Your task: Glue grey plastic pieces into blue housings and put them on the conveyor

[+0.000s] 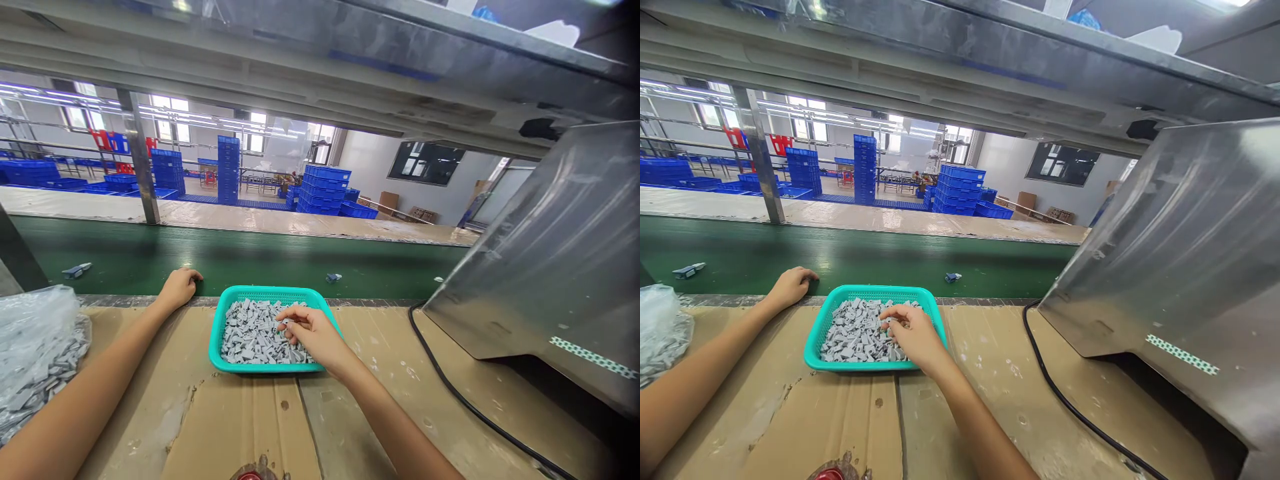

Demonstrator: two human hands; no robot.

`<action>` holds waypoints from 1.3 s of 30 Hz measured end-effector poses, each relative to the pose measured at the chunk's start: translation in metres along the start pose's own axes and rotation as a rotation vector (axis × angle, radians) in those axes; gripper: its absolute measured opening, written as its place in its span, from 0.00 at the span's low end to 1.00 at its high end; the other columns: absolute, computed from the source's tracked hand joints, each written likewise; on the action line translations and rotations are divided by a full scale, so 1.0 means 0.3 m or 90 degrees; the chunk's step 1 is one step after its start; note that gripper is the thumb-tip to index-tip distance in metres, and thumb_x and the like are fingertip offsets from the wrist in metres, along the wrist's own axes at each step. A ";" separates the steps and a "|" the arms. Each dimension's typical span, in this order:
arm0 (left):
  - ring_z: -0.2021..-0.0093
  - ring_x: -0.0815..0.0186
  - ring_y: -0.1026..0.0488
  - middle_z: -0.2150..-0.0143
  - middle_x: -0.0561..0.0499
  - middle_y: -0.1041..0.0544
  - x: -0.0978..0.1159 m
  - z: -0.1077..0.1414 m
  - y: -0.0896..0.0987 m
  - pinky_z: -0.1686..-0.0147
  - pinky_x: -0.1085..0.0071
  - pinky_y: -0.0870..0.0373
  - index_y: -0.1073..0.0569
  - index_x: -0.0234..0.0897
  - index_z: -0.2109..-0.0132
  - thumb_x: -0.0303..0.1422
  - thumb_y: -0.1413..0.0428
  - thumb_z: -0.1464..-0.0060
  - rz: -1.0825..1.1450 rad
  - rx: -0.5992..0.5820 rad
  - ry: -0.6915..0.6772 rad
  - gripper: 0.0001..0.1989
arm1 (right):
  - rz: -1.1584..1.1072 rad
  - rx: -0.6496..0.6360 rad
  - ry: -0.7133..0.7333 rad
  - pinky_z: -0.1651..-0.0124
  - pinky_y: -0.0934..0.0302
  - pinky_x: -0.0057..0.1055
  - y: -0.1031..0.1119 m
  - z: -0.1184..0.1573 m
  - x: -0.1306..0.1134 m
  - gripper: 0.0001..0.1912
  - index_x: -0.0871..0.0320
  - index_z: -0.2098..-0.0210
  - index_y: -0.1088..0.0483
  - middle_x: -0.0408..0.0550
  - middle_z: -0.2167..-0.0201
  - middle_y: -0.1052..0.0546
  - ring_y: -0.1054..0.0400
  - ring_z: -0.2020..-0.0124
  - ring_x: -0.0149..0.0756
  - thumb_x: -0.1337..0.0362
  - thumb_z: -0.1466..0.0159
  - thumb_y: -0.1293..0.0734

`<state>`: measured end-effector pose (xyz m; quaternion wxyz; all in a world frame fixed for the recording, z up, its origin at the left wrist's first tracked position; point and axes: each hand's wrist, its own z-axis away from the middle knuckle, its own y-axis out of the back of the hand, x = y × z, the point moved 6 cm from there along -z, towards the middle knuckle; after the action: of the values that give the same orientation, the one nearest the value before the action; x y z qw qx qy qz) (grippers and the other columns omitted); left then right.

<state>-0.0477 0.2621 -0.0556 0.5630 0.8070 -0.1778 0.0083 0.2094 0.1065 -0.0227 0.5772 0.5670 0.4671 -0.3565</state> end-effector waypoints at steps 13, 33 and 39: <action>0.67 0.64 0.31 0.68 0.50 0.27 0.025 0.011 0.019 0.68 0.73 0.36 0.27 0.37 0.70 0.23 0.59 0.60 0.031 -0.014 -0.006 0.17 | 0.041 0.050 -0.007 0.71 0.40 0.27 0.019 0.004 -0.004 0.10 0.60 0.73 0.30 0.43 0.80 0.31 0.35 0.78 0.29 0.73 0.49 0.43; 0.66 0.65 0.31 0.67 0.49 0.27 0.031 0.014 0.023 0.68 0.74 0.36 0.27 0.36 0.68 0.24 0.59 0.58 0.038 -0.015 -0.019 0.17 | 0.056 0.065 0.030 0.66 0.37 0.30 0.027 -0.006 0.008 0.11 0.61 0.74 0.29 0.46 0.73 0.30 0.33 0.75 0.29 0.73 0.51 0.42; 0.66 0.64 0.31 0.68 0.47 0.27 0.036 0.014 0.025 0.68 0.73 0.37 0.27 0.34 0.68 0.24 0.59 0.59 0.043 -0.021 -0.023 0.17 | 0.049 0.066 0.022 0.68 0.36 0.30 0.022 0.004 -0.008 0.08 0.61 0.73 0.33 0.44 0.76 0.32 0.32 0.77 0.29 0.72 0.50 0.43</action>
<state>-0.0404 0.2531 -0.0481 0.5723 0.7912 -0.2152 0.0098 0.2149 0.1056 -0.0183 0.5526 0.6195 0.4357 -0.3479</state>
